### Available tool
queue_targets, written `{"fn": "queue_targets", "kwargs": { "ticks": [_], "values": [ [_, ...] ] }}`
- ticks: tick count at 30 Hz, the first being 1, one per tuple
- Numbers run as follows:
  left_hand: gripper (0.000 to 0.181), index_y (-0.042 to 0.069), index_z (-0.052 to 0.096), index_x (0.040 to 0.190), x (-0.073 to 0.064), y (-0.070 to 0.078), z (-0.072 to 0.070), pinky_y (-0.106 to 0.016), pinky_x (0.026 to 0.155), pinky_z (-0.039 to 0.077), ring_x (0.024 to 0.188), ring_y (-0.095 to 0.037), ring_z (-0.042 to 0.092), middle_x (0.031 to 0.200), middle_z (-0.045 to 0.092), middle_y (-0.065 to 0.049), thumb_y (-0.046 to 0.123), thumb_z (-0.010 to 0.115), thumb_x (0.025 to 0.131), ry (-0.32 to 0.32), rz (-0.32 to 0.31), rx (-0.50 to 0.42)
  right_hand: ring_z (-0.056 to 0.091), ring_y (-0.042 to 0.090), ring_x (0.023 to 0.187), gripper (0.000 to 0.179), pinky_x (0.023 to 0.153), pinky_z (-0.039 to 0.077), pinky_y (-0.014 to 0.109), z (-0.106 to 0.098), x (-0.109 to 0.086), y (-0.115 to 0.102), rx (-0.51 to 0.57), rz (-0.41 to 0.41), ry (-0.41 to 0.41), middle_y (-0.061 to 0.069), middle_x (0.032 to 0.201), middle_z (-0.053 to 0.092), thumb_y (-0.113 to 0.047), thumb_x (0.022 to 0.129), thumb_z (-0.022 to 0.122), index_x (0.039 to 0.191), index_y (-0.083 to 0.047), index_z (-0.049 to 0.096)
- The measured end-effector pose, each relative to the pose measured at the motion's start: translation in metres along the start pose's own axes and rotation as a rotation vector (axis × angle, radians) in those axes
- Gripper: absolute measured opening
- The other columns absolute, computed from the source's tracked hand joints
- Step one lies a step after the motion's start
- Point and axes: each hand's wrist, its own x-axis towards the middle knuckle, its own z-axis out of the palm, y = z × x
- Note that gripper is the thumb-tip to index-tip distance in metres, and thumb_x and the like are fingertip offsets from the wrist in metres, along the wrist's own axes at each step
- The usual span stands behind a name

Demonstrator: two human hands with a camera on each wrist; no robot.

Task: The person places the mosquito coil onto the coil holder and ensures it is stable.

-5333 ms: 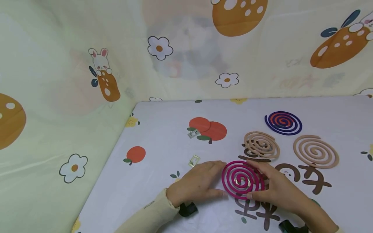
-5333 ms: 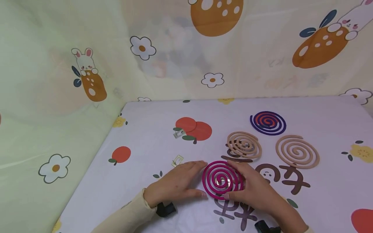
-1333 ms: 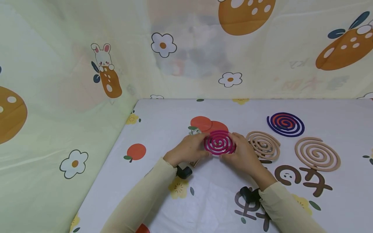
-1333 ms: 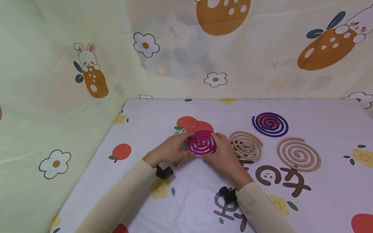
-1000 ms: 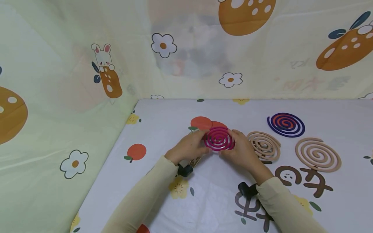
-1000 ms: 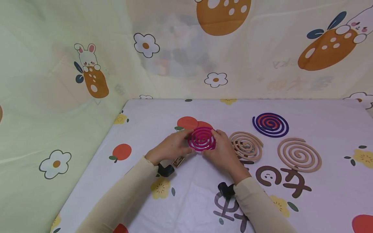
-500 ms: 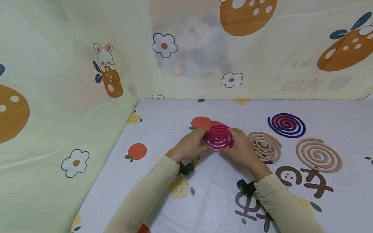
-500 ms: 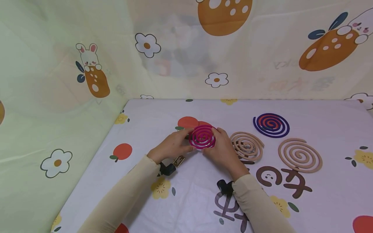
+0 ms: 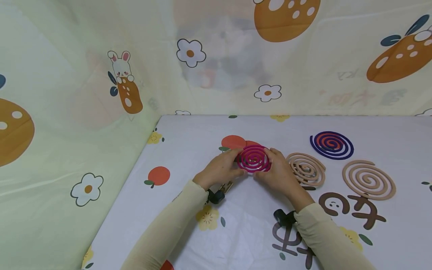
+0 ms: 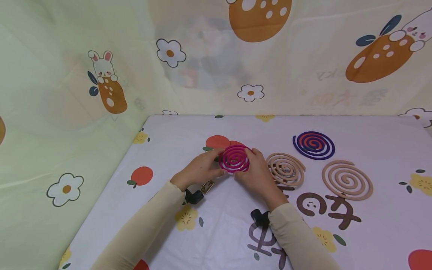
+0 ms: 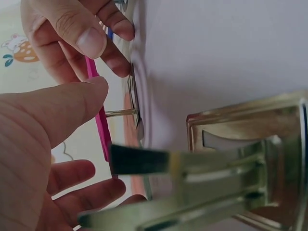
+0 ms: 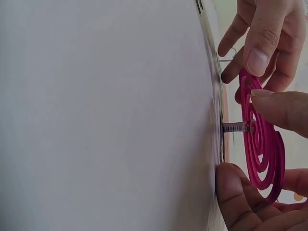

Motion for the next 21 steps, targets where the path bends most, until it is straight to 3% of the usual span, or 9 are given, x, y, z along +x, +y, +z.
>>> {"fn": "queue_targets", "kwargs": {
  "ticks": [21],
  "values": [
    [0.072,0.009,0.042,0.157,-0.0001,-0.0046,0.0051,-0.039,0.115,0.044,0.139,-0.021,0.053,0.153,0.054,-0.007,0.032,0.075,0.097,0.032,0.016,-0.009,0.030,0.059,0.146,0.089,0.116,0.027,0.072,-0.0001,-0.0008,-0.0027,-0.007,0.028,-0.008,0.040,0.160,0.028,-0.018,0.085,0.082,0.155,0.012,0.036]
  ]
}}
